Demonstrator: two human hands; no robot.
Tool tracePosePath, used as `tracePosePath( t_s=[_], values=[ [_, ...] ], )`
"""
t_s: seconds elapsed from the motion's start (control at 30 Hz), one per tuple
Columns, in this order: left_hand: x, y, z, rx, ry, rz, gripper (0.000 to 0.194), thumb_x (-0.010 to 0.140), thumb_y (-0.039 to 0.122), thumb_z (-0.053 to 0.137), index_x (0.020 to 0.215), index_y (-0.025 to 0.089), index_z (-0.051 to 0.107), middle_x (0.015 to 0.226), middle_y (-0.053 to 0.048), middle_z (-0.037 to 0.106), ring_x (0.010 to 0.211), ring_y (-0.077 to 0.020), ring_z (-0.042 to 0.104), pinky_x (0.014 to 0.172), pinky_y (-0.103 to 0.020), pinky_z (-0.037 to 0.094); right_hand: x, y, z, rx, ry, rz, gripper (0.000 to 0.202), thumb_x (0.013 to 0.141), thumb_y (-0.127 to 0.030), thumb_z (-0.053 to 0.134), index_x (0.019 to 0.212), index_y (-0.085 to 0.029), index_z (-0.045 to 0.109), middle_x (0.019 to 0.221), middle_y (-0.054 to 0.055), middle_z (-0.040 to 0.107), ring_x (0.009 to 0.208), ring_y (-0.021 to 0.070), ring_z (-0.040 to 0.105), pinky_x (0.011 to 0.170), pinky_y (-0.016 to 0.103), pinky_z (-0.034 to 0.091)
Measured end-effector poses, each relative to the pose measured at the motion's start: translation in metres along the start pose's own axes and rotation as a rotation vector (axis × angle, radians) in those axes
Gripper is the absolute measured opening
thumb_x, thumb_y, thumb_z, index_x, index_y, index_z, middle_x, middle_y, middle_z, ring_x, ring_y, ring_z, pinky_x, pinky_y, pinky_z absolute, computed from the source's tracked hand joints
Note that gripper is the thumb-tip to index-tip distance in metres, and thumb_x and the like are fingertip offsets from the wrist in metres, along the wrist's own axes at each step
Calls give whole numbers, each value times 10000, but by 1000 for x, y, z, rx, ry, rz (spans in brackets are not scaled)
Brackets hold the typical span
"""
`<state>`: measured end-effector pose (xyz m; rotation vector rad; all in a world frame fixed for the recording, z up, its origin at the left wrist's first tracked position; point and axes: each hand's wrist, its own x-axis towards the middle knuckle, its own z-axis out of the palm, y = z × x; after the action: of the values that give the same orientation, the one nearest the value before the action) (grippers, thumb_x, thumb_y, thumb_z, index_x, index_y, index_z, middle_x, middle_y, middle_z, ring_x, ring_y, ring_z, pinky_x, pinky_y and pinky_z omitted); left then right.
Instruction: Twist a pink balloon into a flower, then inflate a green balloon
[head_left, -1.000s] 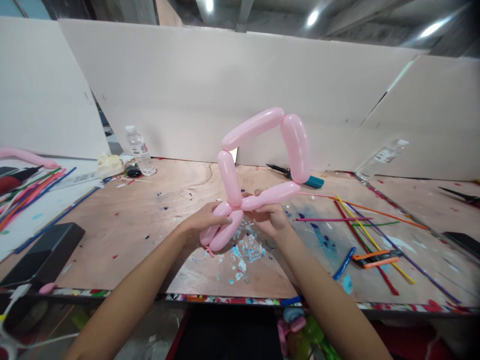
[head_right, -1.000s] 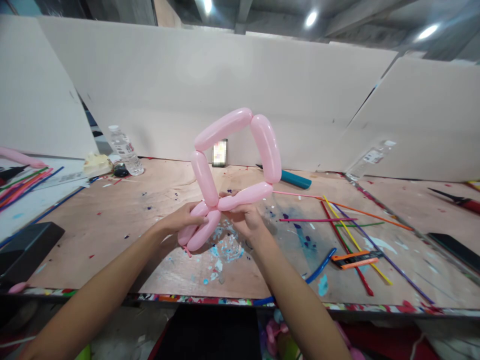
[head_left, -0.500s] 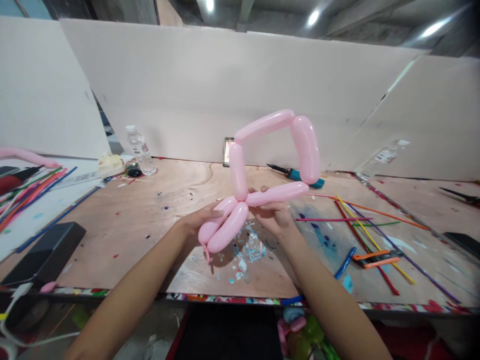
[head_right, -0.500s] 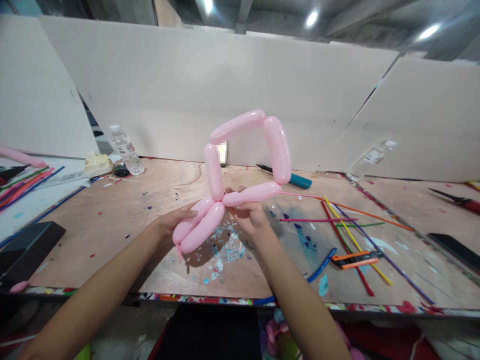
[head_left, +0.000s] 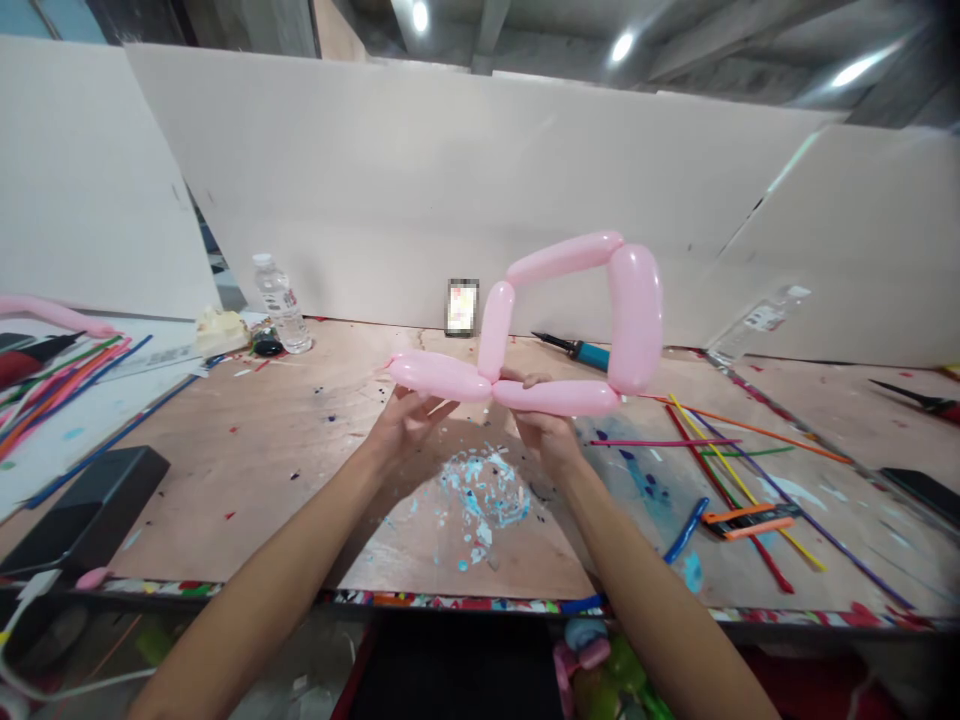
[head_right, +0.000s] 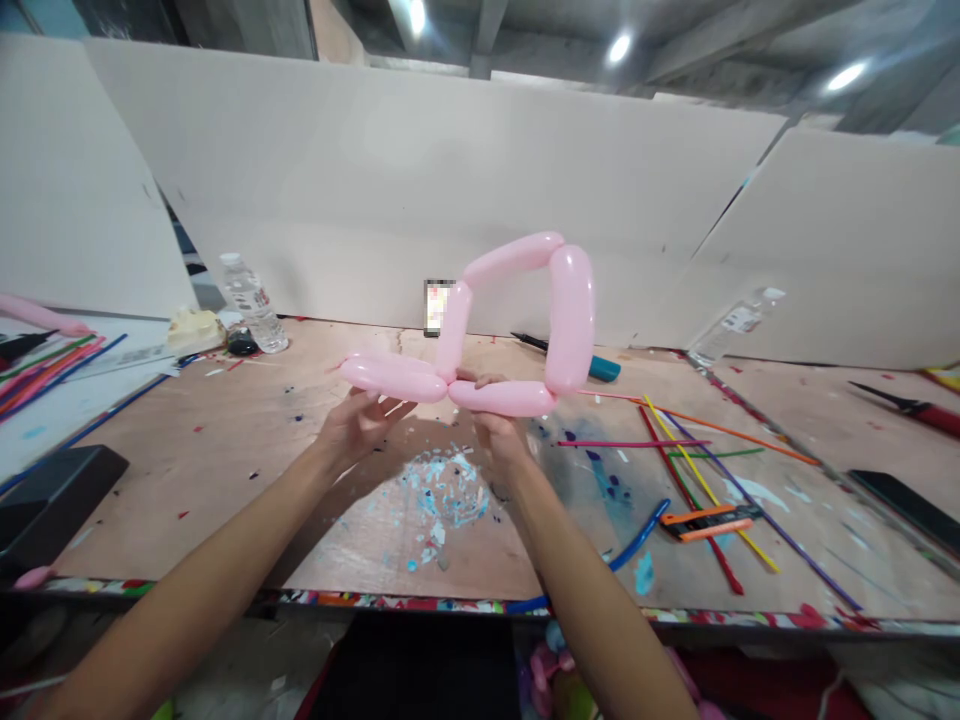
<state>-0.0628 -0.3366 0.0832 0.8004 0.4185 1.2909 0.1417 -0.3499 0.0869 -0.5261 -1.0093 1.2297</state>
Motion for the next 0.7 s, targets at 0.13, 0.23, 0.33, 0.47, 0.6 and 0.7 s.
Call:
tracePosePath(
  t_s=[0.13,0.23,0.33,0.47,0.6,0.7],
  values=[
    [-3,0,4,59,50,-19,443,739,352,719,1134,204,583,1158,-82,669,1164,-264,580,990,-430,461,-8,-2,4,-57,-157,61,344,574,-130,712,875,-267,619,1136,4,690,1070,224,616,1007,373,426],
    [0,0,1,-14,150,-78,372,712,333,711,1020,150,611,985,-85,701,1040,-252,628,923,-380,503,-12,-1,5,-90,-238,107,346,592,-177,737,911,-260,630,1151,28,686,1103,249,606,1010,393,429],
    [3,0,-2,-68,216,-75,312,689,262,694,968,146,615,949,-71,704,1000,-246,640,924,-395,517,-12,5,8,-76,-173,79,444,592,-204,783,1006,-277,636,1206,17,666,1178,241,572,1059,385,400],
    [7,8,-3,-102,305,115,348,623,204,690,964,176,626,928,-53,708,1064,-284,626,950,-460,513,-10,10,7,-111,-31,297,377,714,-436,755,1028,-254,653,1093,41,710,1059,228,639,943,392,498],
    [10,23,-8,-25,242,273,444,641,208,713,1079,208,639,1006,-55,711,1157,-304,596,976,-448,497,-15,-2,5,-374,-452,749,507,812,-638,594,959,-159,670,901,110,737,756,203,696,641,310,531],
    [9,27,-10,39,225,341,567,645,210,743,1196,206,606,1072,-57,704,1173,-284,592,1007,-422,474,-17,-13,8,-369,-615,648,460,805,-591,641,983,-166,652,890,95,732,762,199,696,640,302,529]
  ],
)
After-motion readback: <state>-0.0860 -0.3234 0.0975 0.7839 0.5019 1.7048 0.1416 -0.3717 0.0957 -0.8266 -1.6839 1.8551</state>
